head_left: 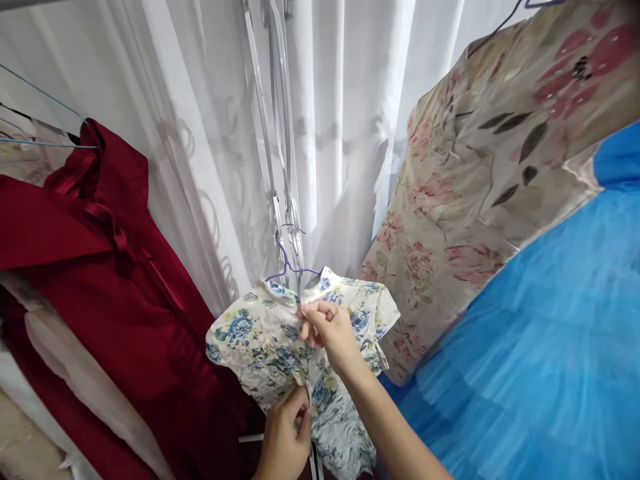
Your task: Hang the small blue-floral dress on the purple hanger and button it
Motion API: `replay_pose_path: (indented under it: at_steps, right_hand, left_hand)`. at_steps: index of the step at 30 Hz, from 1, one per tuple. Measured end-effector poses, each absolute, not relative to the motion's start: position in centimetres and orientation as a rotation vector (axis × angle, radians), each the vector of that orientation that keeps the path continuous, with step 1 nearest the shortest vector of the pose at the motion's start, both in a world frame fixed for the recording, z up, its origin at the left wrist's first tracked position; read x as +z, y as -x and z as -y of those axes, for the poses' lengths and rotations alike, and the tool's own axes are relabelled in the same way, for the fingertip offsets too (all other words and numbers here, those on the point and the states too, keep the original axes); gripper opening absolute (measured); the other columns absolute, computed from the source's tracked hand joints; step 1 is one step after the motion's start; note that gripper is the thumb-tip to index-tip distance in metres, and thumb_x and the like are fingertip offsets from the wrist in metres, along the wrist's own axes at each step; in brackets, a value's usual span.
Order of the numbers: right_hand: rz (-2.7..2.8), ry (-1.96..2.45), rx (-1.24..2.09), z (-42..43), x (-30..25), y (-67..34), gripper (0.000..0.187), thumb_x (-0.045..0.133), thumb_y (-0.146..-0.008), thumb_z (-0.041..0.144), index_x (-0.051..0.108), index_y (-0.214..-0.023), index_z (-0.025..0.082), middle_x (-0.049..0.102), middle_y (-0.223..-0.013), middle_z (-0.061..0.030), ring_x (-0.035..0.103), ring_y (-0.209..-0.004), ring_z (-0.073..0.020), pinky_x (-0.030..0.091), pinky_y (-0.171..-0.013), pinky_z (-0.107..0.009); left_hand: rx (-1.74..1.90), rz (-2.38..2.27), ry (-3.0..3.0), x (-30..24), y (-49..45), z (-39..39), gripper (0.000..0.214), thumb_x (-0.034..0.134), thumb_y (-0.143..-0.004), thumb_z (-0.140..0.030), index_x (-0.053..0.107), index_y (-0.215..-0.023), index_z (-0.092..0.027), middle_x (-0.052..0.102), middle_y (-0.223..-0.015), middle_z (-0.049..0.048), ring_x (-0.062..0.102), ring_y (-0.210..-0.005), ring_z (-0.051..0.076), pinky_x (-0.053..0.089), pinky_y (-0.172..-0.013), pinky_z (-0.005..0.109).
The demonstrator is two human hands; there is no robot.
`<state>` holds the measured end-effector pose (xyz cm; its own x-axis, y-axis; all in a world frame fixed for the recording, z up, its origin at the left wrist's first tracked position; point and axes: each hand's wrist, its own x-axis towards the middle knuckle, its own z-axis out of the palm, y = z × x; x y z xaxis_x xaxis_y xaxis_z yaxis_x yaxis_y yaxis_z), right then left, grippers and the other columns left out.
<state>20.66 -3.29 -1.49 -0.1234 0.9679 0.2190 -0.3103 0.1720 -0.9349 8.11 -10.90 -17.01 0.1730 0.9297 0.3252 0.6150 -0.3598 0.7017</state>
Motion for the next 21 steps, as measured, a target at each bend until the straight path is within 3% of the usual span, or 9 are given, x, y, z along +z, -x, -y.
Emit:
replay_pose_path:
  at_steps: [4,7,10,12,17,21]
  right_hand:
    - [1.134,0.728,1.137,2.8,-0.1,-18.6,0.032,0.066,-0.084,0.046,0.06,-0.072,0.016,0.063,-0.046,0.0011,0.043,-0.034,-0.0075,0.031,-0.038,-0.019]
    - [1.125,0.742,1.1,3.3,-1.0,-18.6,0.032,0.065,-0.086,0.047,0.059,-0.076,0.017,0.061,-0.045,0.0027,0.042,-0.035,-0.0071,0.031,-0.04,-0.019]
    - [1.12,0.791,1.086,4.2,-1.7,-18.9,0.033,0.065,-0.086,0.049,0.059,-0.076,0.018,0.057,-0.044,0.0042,0.041,-0.035,-0.0075,0.03,-0.04,-0.02]
    - [1.14,0.809,1.05,4.7,-1.8,-18.8,0.033,0.064,-0.086,0.049,0.058,-0.075,0.018,0.056,-0.044,0.0045,0.042,-0.037,-0.0083,0.031,-0.041,-0.021]
    - [1.168,0.873,0.838,4.2,-2.6,-17.6,0.032,0.061,-0.089,0.046,0.053,-0.073,0.019,0.048,-0.049,0.0059,0.043,-0.044,-0.0092,0.031,-0.045,-0.022]
    - [1.205,0.992,0.779,3.3,-5.5,-17.7,0.036,0.061,-0.087,0.044,0.046,-0.064,0.02,0.039,-0.051,0.0073,0.034,-0.044,-0.008,0.023,-0.045,-0.022]
  left_hand:
    - [0.889,-1.407,-2.065,-16.8,-6.8,9.4,0.015,0.053,-0.074,-0.007,0.059,-0.075,-0.021,0.063,-0.075,0.0045,0.061,-0.072,0.021,0.044,-0.067,0.028]
    - [0.966,-1.211,-2.02,-13.4,-5.1,7.9,0.012,0.056,-0.079,-0.012,0.063,-0.075,-0.02,0.066,-0.077,0.0037,0.063,-0.075,0.019,0.047,-0.071,0.028]
    - [1.413,-1.158,-1.927,-7.4,-3.5,5.9,0.017,0.053,-0.092,-0.024,0.066,-0.101,-0.021,0.067,-0.082,0.0025,0.064,-0.079,0.017,0.049,-0.078,0.028]
    - [1.521,-1.116,-2.001,-3.7,-3.3,4.6,0.032,0.053,-0.094,-0.028,0.06,-0.125,-0.023,0.066,-0.083,0.0017,0.064,-0.076,0.016,0.05,-0.076,0.028]
    - [1.583,-1.118,-2.348,1.2,-4.6,3.0,0.014,0.058,-0.092,-0.028,0.068,-0.086,-0.02,0.07,-0.082,0.0032,0.064,-0.075,0.016,0.049,-0.072,0.027]
    - [2.041,-1.294,-2.073,1.7,-2.4,2.0,0.012,0.061,-0.09,-0.027,0.067,-0.089,-0.018,0.068,-0.081,0.0024,0.064,-0.078,0.016,0.049,-0.078,0.027]
